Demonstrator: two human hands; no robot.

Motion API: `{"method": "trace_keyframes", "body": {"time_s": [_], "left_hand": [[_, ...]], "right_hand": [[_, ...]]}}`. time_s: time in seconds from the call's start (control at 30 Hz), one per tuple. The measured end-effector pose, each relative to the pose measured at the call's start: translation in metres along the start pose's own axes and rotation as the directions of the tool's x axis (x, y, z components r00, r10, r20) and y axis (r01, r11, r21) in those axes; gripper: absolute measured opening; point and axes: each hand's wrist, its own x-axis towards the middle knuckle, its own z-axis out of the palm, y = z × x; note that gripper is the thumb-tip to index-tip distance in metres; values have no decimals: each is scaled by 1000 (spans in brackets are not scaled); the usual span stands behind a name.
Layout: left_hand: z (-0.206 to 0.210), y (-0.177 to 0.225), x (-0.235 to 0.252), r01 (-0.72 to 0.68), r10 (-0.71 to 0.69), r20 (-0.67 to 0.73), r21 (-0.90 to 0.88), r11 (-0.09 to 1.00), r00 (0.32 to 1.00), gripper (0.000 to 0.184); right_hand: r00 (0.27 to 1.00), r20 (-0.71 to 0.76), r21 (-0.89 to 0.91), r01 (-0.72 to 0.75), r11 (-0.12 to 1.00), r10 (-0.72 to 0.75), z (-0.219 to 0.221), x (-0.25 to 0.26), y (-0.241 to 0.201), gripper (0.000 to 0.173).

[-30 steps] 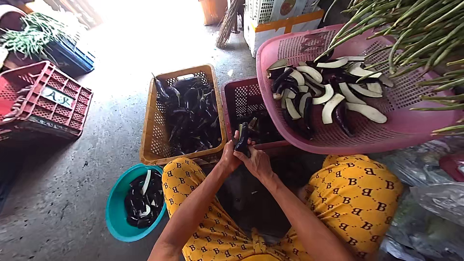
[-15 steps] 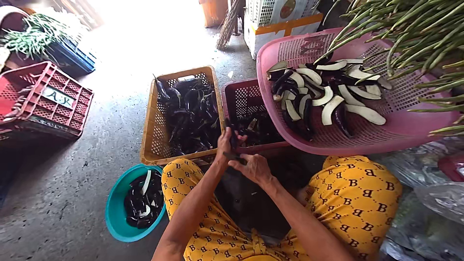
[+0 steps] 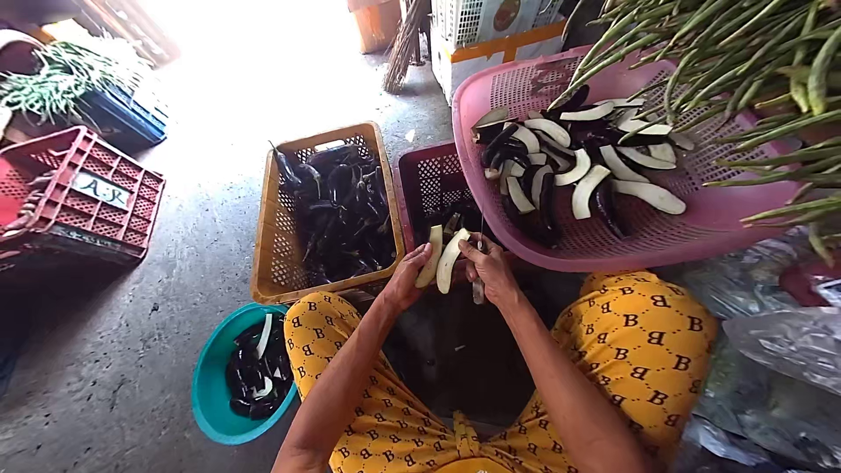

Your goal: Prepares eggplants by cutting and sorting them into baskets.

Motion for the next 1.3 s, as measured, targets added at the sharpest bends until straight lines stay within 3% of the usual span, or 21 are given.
{"method": "trace_keyframes", "body": {"time_s": [0.53, 0.77, 0.87, 0.97, 1.2, 1.3], "left_hand": [[-2, -2, 7, 51, -54, -25, -105, 993, 998, 49], [1, 0, 7, 62, -68, -76, -74, 995, 995, 46], [-1, -3, 8, 0, 1, -4, 39, 999, 1000, 29], [-1, -5, 9, -49, 49, 3, 81, 996, 999, 26], [-2, -11, 20, -155, 162, -201, 52, 987, 966, 25], [-7, -4, 28, -161, 180, -115, 161, 974, 977, 46]], "right_hand": [[999, -38, -36, -1, 999, 0, 4, 2, 0, 25], [998, -24, -132, 49, 990, -52, 3, 2, 1, 23], [998, -20, -153, 56, 987, -59, 2, 3, 3, 23], [998, -16, -165, 63, 984, -67, 3, 3, 2, 23], [1000, 21, -478, 14, 878, -5, 5, -1, 4, 58], [998, -25, -547, 41, 836, -65, 7, -3, 4, 55]]}}
